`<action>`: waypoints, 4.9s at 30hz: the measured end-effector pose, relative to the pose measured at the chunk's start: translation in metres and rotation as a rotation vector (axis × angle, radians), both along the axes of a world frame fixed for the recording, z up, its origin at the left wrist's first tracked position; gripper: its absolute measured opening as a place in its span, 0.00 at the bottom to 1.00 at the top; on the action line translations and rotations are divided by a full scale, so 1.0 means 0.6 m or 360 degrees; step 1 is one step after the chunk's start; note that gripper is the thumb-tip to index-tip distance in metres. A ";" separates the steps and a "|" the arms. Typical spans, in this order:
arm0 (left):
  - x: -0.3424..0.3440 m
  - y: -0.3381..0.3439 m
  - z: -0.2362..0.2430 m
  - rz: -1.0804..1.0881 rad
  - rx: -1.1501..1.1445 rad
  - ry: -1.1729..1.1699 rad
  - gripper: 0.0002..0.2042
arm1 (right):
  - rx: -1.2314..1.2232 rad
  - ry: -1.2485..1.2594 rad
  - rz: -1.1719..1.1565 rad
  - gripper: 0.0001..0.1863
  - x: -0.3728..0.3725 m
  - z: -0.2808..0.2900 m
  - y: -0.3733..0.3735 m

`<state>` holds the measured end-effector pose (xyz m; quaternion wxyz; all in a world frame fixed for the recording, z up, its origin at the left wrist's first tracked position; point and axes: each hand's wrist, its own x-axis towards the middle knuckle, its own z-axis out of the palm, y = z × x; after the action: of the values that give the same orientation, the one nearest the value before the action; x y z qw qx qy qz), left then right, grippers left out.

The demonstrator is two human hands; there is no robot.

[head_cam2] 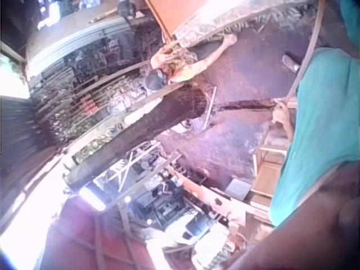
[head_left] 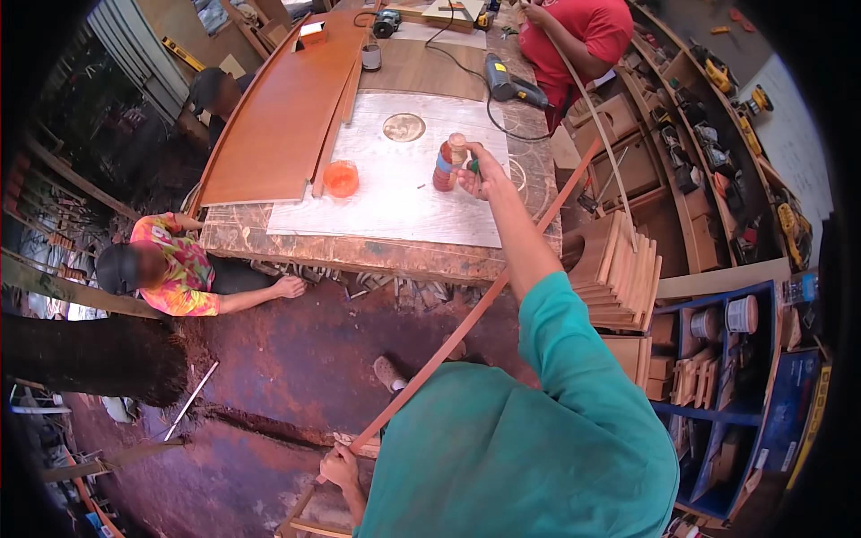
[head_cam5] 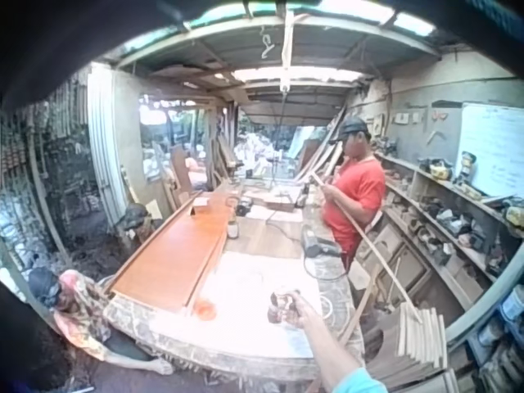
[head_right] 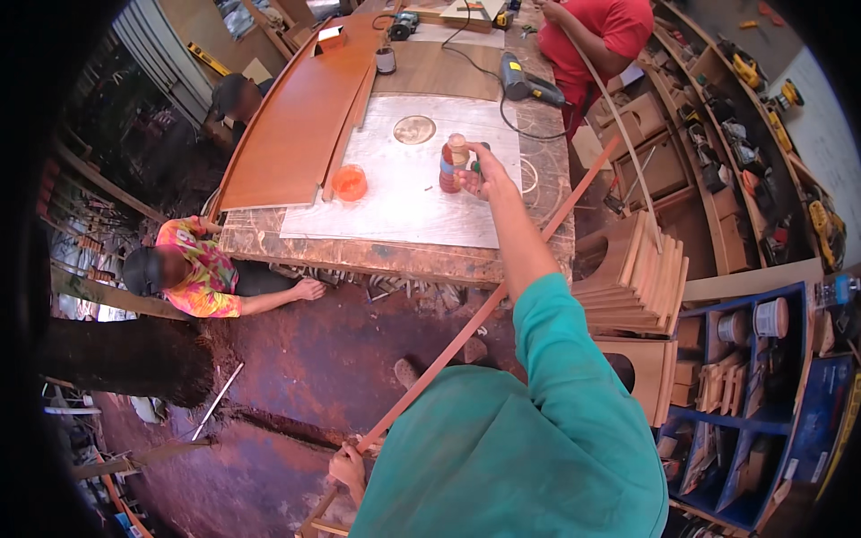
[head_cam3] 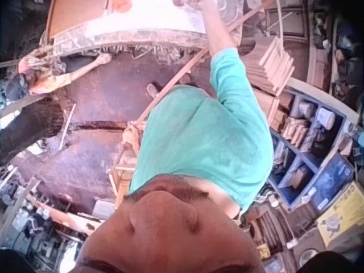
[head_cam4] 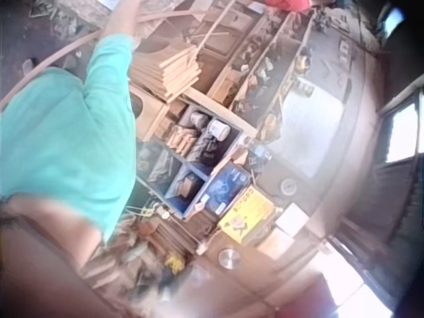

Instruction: The person applies edge banding onto wooden pieces by pressing and smoothing the strips along the edges using the handle of a screwdriver.

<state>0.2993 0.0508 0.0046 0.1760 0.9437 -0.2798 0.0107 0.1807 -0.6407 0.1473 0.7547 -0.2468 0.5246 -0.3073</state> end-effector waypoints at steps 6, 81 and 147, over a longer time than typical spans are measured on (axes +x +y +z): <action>0.027 -0.018 0.011 -0.0019 -0.0029 -0.0042 0.18 | -0.0134 0.0291 0.0092 0.26 -0.005 0.004 -0.018; 0.127 0.203 0.027 -0.0849 0.0952 -0.1453 0.13 | -0.0432 0.2041 -0.0040 0.34 -0.473 -0.063 -0.290; -0.098 0.093 0.283 -0.0291 -0.0015 0.1036 0.20 | -0.1903 0.0096 -0.1458 0.11 -0.227 0.072 0.541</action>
<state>0.2407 0.1065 0.1744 0.2608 0.8679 -0.2922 -0.3056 0.0442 -0.3160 0.1905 0.2741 -0.3799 0.3390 -0.8158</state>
